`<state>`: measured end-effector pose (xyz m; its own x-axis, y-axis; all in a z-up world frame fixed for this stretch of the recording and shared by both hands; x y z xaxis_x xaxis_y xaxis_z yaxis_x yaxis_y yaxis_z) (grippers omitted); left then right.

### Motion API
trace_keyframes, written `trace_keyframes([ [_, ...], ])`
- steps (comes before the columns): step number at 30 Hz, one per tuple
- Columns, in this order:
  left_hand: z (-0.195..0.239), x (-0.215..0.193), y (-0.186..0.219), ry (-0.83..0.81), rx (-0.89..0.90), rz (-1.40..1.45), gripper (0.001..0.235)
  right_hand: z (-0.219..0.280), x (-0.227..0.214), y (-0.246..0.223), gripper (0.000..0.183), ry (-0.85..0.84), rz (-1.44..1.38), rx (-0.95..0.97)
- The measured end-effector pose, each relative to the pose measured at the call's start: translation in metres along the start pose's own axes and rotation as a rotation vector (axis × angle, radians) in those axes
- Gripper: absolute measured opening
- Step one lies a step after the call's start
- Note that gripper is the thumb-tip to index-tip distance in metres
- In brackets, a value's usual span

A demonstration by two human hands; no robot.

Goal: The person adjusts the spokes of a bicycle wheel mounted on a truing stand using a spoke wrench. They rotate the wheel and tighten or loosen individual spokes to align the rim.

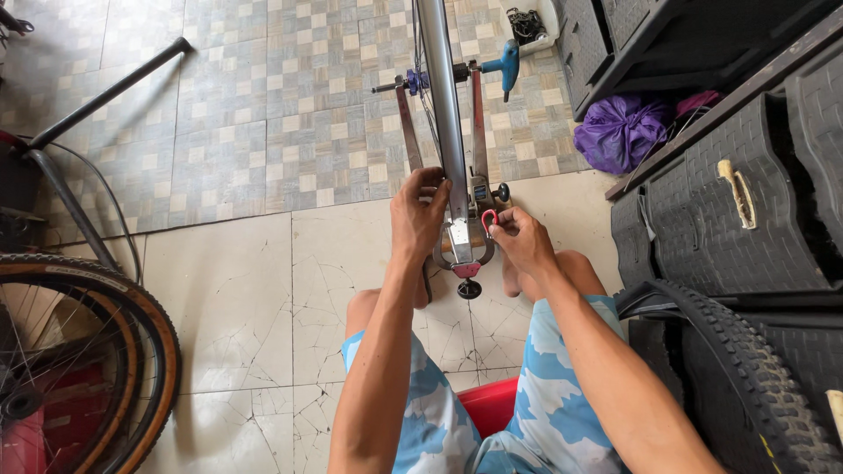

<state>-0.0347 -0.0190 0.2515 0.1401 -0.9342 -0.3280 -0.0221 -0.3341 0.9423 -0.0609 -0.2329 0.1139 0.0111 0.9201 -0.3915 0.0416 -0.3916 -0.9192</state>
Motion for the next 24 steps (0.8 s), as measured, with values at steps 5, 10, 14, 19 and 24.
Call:
trace_keyframes([
  [5, 0.014, 0.005, -0.017, -0.040, -0.060, -0.049, 0.028, 0.000, 0.000, -0.002, 0.026, -0.003, 0.033, 0.030],
  [10, 0.020, 0.009, -0.025, -0.115, -0.037, -0.090, 0.033, -0.001, -0.001, -0.002, 0.026, -0.002, 0.035, 0.018],
  [14, 0.017, 0.007, -0.010, -0.065, 0.010, -0.097, 0.036, 0.000, -0.001, -0.001, 0.026, -0.008, 0.001, 0.045],
  [19, 0.014, 0.008, -0.005, -0.015, 0.034, -0.050, 0.024, 0.000, -0.001, -0.002, 0.026, 0.002, -0.025, 0.025],
  [24, 0.019, 0.015, -0.030, -0.012, 0.053, -0.072, 0.022, 0.000, -0.003, -0.004, 0.027, 0.000, 0.027, 0.059],
])
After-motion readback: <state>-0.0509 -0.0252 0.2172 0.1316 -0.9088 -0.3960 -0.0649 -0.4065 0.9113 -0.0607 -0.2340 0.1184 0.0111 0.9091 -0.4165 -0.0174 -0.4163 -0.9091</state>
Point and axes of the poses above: each hand's wrist, its own z-axis away from the middle knuckle, its own x-axis out of the palm, y = z × x, the point moved 4 cm from there along -z, towards the middle knuckle, and after that the axes turned 7 degrees about -x, right-handed, at the moved point
